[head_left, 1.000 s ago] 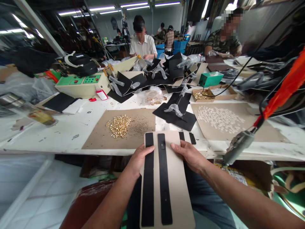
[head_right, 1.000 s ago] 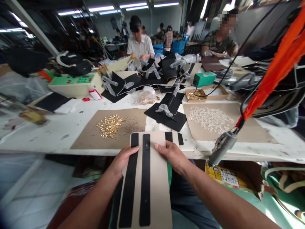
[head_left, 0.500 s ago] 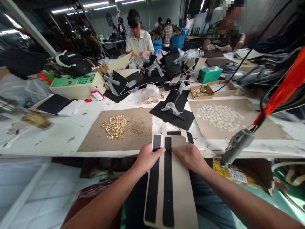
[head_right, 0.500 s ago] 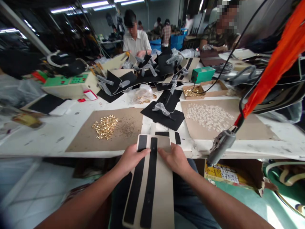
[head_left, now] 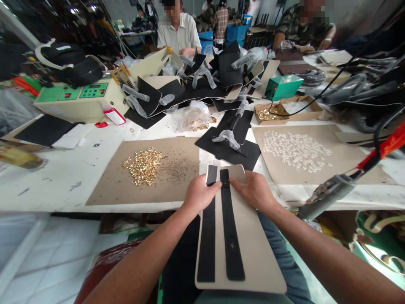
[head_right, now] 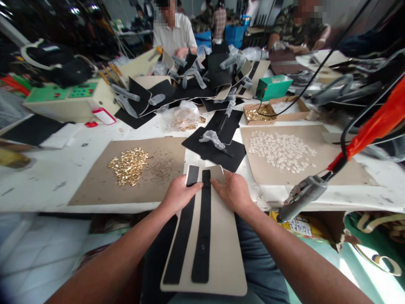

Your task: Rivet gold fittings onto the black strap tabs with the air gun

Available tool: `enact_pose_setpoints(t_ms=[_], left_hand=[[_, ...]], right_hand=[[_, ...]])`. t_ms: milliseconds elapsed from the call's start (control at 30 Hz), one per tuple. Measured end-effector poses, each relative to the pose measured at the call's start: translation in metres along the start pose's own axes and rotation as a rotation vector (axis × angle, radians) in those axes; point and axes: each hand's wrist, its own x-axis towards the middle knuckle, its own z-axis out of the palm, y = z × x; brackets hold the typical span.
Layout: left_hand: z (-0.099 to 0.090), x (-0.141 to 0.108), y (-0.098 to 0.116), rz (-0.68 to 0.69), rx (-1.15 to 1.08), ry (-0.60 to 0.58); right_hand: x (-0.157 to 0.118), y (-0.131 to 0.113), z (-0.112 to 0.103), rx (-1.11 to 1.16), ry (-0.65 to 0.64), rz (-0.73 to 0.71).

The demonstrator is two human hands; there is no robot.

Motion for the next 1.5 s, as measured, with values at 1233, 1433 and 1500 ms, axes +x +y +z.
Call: enact_pose_setpoints(t_ms=[1233,1433,1500], left_hand=[[0.013,0.007,-0.005,0.546,0.314,0.134],[0.021,0.018,-0.021,0.579,0.184,0.217],[0.022,0.020,-0.024,0.581,0.176,0.231]], right_hand=[[0.010,-0.013,0.008,-0.231,0.014,-0.008],[0.004,-0.007,-0.001,0.066,0.172,-0.124],[-0.010,0.001,-0.016,0.205,0.266,-0.176]])
